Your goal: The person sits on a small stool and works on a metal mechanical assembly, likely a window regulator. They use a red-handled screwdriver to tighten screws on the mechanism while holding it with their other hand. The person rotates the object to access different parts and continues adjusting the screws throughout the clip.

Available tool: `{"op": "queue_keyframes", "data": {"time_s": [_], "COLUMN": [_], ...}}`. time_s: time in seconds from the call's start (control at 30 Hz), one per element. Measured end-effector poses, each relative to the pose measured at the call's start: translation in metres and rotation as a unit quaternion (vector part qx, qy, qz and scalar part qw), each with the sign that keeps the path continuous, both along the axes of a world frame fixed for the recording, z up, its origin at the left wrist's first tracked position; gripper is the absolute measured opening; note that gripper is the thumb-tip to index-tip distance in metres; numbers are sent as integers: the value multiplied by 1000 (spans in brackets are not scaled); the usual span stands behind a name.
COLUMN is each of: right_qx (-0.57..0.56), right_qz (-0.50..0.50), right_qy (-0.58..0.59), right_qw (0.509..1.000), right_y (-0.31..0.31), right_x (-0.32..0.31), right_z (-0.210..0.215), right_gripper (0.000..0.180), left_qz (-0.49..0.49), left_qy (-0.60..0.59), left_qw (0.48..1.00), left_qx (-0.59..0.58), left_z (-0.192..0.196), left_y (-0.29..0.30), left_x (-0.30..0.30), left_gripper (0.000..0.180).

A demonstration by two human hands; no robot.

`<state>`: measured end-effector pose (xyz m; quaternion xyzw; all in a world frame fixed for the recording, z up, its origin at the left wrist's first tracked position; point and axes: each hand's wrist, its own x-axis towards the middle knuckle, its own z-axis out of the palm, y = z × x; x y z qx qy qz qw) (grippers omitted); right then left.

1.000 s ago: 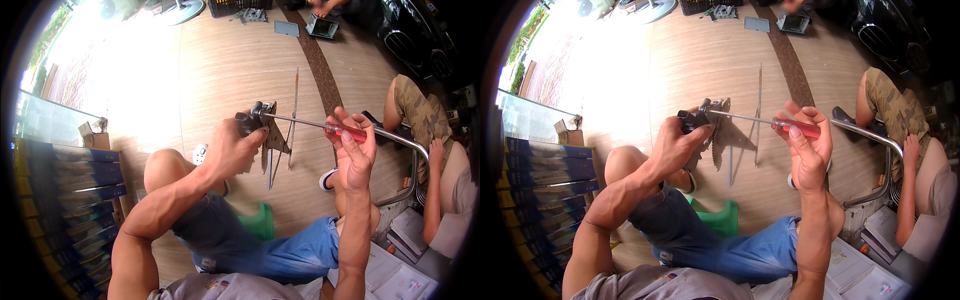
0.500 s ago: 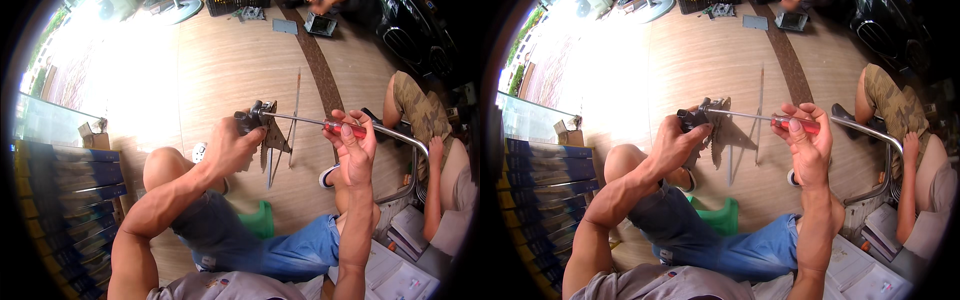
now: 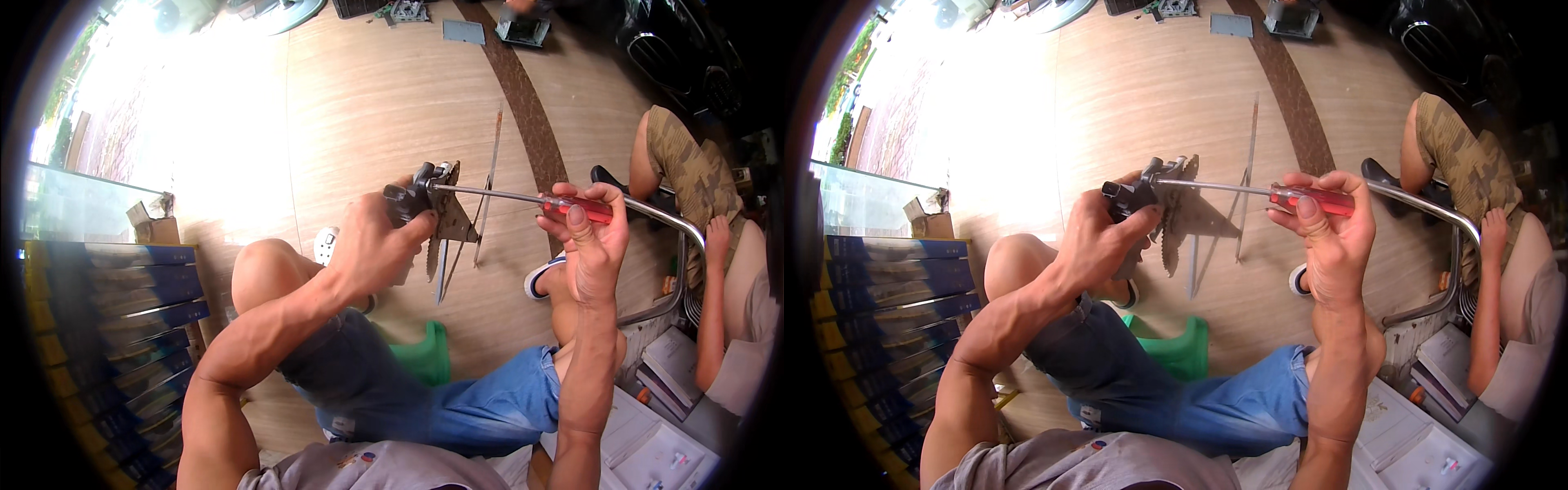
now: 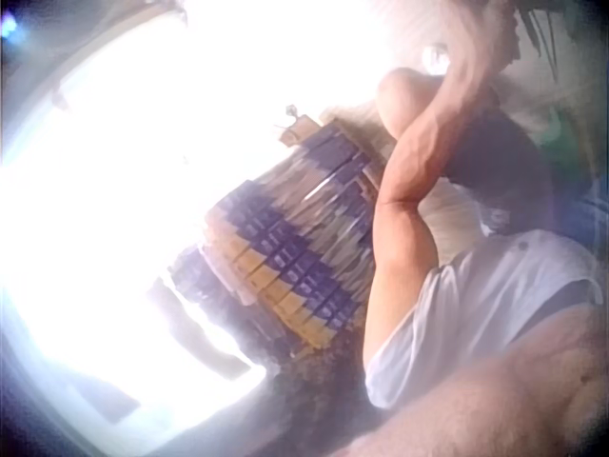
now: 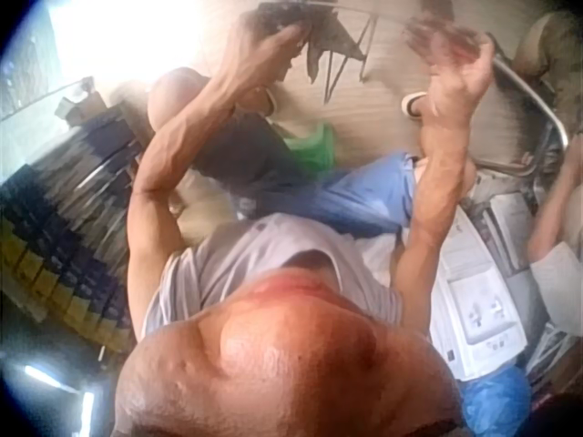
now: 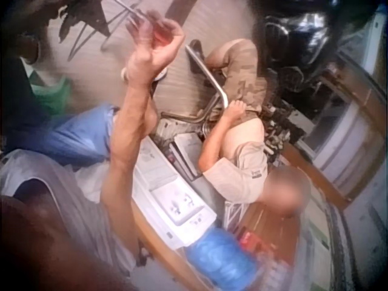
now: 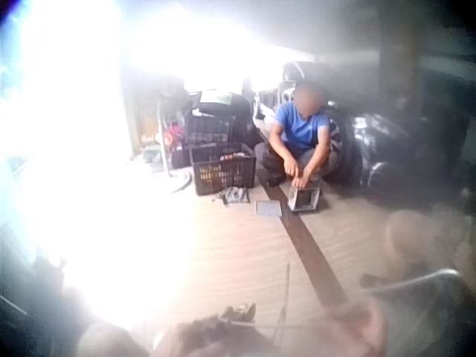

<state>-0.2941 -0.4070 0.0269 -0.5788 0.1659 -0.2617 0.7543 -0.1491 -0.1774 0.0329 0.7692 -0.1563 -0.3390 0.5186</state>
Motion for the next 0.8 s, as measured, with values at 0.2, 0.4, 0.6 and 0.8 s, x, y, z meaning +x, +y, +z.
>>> {"op": "queue_keyframes", "data": {"time_s": [0.2,0.4,0.6,0.8], "right_qx": [-63,-90,-95,-94], "right_qz": [-41,-68,-69,-74], "right_qy": [28,2,3,15], "right_qw": [997,994,993,993], "right_y": [-2,-2,-4,0], "right_x": [-5,-7,-7,-3], "right_z": [-6,-7,-7,-6], "right_gripper": [32,31,30,30], "left_qz": [-18,-17,-17,-7], "left_qy": [2,-6,-12,-12], "left_qw": [1000,1000,1000,1000], "left_qx": [1,0,-8,-19], "left_z": [1,2,-2,1], "left_y": [-2,-4,-4,-6], "left_x": [2,0,1,3], "left_gripper": [32,31,34,34]}}
